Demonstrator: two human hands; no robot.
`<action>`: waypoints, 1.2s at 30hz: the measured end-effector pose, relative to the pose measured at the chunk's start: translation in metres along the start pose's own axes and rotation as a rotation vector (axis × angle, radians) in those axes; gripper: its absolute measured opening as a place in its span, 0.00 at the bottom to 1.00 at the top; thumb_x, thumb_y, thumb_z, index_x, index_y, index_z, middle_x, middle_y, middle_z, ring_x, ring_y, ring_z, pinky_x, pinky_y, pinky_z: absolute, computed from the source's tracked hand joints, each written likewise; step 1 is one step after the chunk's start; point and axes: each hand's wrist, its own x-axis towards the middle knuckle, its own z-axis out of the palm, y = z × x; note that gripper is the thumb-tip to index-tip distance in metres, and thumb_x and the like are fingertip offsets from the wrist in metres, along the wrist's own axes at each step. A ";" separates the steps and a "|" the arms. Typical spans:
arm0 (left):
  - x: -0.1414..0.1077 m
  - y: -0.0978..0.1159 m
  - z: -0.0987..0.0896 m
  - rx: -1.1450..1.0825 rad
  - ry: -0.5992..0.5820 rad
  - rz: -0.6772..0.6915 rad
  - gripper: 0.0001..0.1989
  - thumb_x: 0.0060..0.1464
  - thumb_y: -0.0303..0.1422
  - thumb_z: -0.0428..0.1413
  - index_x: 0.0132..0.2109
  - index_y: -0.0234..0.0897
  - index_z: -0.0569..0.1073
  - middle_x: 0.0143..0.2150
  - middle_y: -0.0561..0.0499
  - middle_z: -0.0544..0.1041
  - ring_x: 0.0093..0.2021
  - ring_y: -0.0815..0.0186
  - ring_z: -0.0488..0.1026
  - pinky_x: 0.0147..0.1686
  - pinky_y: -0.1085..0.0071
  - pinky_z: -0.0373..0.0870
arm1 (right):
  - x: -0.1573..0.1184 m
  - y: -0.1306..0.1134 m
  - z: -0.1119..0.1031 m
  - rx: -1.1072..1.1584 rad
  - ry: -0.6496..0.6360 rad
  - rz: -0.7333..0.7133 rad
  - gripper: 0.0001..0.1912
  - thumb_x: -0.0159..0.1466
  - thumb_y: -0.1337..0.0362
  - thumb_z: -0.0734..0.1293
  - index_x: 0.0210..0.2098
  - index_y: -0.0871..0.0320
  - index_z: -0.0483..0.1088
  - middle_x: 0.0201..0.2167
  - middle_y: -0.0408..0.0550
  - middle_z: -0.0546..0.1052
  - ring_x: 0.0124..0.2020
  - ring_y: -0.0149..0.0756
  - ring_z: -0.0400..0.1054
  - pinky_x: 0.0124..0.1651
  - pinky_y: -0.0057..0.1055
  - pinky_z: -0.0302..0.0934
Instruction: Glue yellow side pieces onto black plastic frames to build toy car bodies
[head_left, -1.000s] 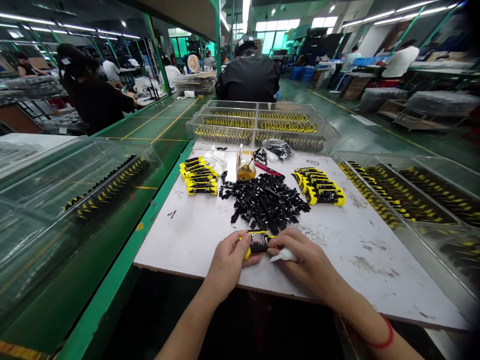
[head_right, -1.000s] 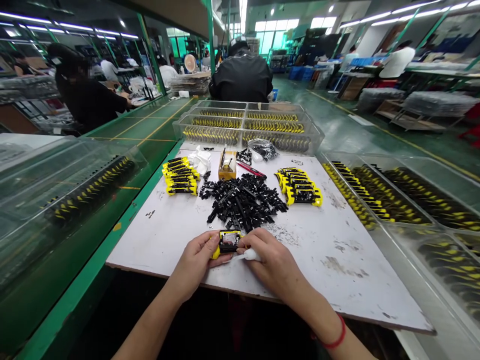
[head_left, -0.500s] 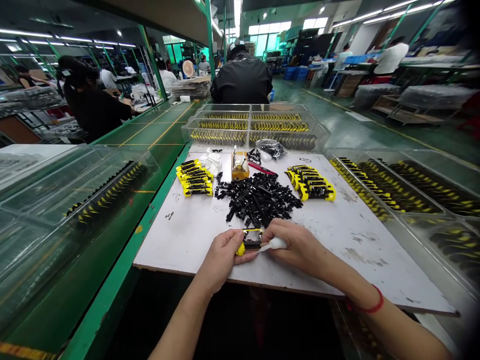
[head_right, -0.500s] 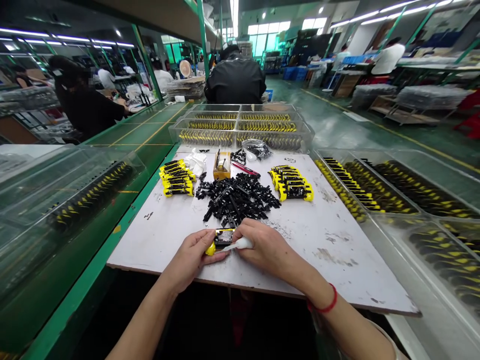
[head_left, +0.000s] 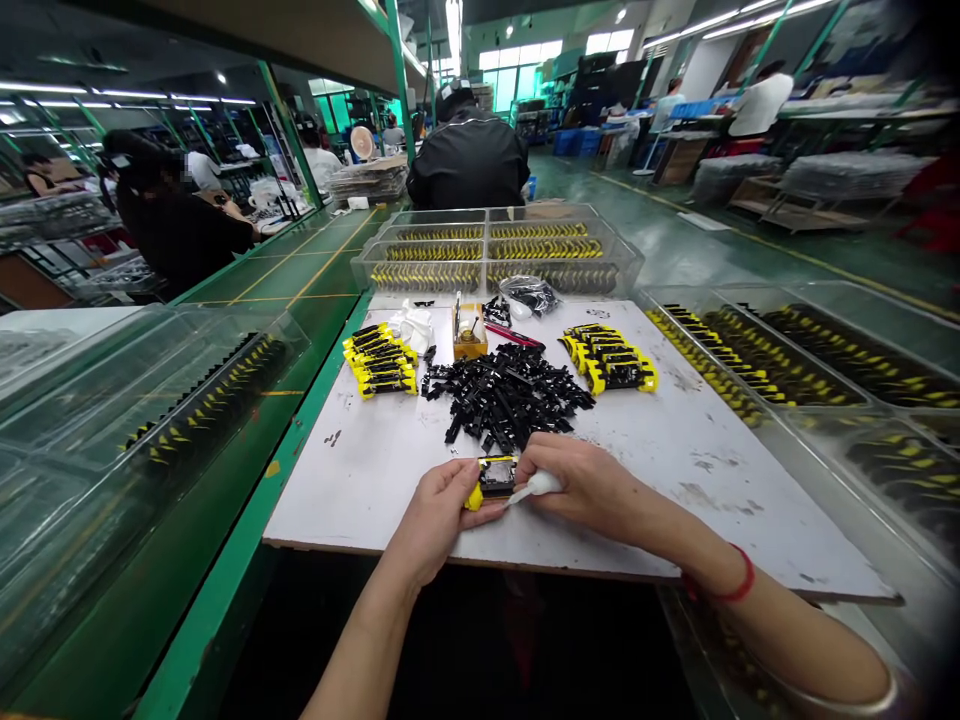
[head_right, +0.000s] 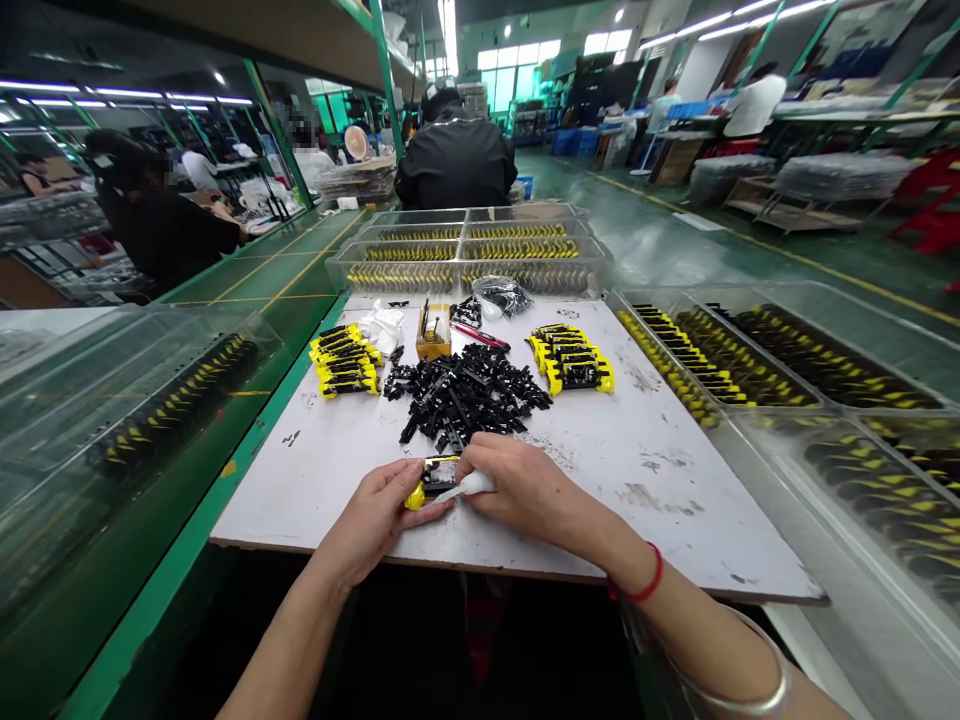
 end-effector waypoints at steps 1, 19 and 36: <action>0.000 0.000 0.000 0.007 0.000 -0.004 0.15 0.58 0.39 0.55 0.43 0.29 0.74 0.42 0.42 0.76 0.44 0.60 0.75 0.48 0.64 0.73 | 0.001 0.000 0.000 0.002 -0.002 -0.002 0.09 0.53 0.76 0.65 0.31 0.57 0.68 0.31 0.43 0.70 0.32 0.31 0.65 0.36 0.26 0.57; 0.001 -0.004 -0.003 0.003 -0.021 0.010 0.14 0.54 0.32 0.59 0.46 0.28 0.72 0.44 0.41 0.77 0.42 0.63 0.75 0.49 0.65 0.72 | 0.006 0.006 -0.002 0.117 -0.044 0.046 0.07 0.54 0.73 0.66 0.31 0.57 0.70 0.31 0.43 0.72 0.32 0.31 0.65 0.35 0.26 0.56; -0.002 -0.006 -0.003 0.012 -0.016 0.074 0.15 0.54 0.33 0.59 0.47 0.29 0.71 0.47 0.40 0.77 0.46 0.61 0.75 0.47 0.68 0.73 | -0.002 -0.004 0.001 0.819 -0.097 0.606 0.14 0.60 0.54 0.65 0.39 0.58 0.65 0.20 0.37 0.64 0.18 0.23 0.53 0.19 0.22 0.48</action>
